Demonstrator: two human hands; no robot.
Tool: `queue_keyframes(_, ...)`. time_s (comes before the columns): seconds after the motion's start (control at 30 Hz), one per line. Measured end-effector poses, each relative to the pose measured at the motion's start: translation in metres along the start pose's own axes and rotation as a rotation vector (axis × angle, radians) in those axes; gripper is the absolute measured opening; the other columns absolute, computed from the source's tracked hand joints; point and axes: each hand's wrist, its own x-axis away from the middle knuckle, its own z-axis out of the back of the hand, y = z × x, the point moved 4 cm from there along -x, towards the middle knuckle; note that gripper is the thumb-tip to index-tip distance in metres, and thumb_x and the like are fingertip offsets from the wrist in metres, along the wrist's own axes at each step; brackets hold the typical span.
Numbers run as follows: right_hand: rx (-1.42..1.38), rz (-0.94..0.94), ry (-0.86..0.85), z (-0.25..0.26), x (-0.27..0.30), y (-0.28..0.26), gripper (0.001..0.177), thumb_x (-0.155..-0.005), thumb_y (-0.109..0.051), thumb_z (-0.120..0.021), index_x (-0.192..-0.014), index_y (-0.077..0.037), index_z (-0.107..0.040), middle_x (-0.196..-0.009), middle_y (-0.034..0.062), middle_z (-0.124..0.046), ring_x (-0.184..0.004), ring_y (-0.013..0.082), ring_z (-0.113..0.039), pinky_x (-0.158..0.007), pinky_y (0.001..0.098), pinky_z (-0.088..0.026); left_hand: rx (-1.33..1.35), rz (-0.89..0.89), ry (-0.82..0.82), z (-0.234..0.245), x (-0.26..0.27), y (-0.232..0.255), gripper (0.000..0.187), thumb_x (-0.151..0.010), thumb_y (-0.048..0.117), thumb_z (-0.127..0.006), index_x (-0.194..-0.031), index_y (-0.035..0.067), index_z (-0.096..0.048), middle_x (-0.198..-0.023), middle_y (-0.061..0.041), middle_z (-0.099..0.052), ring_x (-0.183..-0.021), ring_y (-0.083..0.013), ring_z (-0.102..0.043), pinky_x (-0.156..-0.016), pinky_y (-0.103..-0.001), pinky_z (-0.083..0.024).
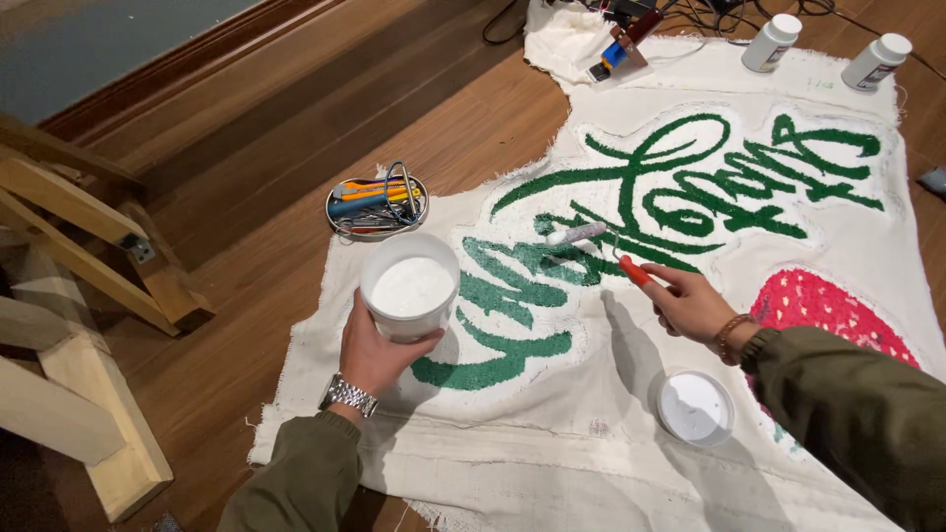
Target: Applying adhesive to the back of a tufted rug using a small roller
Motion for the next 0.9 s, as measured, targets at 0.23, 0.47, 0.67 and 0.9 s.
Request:
queue_keyframes(0.23,0.138,0.051,-0.017,-0.057,-0.046,-0.020,0.048,-0.100,-0.018,-0.059,-0.148,-0.009,-0.059,-0.072,0.0199,-0.067,-0.053,0.0249,-0.065,-0.041,0.0351,-0.054,0.002,0.050,0.048,0.013,0.005,-0.015,0.109,-0.057,0.032,-0.103,-0.141,0.000,-0.041,-0.141,-0.028,-0.054,-0.140,-0.0475,-0.049,-0.120,-0.066,-0.037)
queue_keyframes(0.47,0.460,0.053,-0.059,-0.088,-0.057,-0.038,0.055,-0.105,-0.031,-0.053,-0.157,-0.016,-0.053,-0.125,0.0227,-0.073,-0.107,0.0373,-0.074,-0.088,0.0495,-0.059,0.032,0.106,0.049,0.011,-0.006,-0.029,0.108,-0.056,0.032,-0.103,-0.140,0.001,-0.042,-0.140,-0.024,-0.056,-0.140,-0.0439,-0.051,-0.119,-0.064,-0.038)
queue_keyframes(0.67,0.501,0.016,0.027,-0.100,-0.071,-0.049,0.057,-0.104,-0.034,-0.051,-0.159,-0.019,-0.051,-0.138,0.0197,-0.069,-0.124,0.0394,-0.066,-0.102,0.0529,-0.055,0.094,0.133,0.061,-0.004,-0.034,-0.026,0.103,-0.054,0.024,-0.104,-0.136,0.001,-0.046,-0.137,-0.026,-0.057,-0.139,-0.0457,-0.051,-0.120,-0.064,-0.037)
queue_keyframes(0.9,0.503,-0.025,0.012,-0.116,-0.061,-0.076,0.056,-0.103,-0.032,-0.052,-0.156,-0.015,-0.053,-0.136,0.0253,-0.068,-0.126,0.0435,-0.065,-0.104,0.0550,-0.055,0.118,0.155,-0.059,-0.011,-0.074,-0.017,0.103,-0.052,0.024,-0.103,-0.136,0.001,-0.047,-0.139,-0.029,-0.057,-0.140,-0.0478,-0.050,-0.122,-0.065,-0.036)
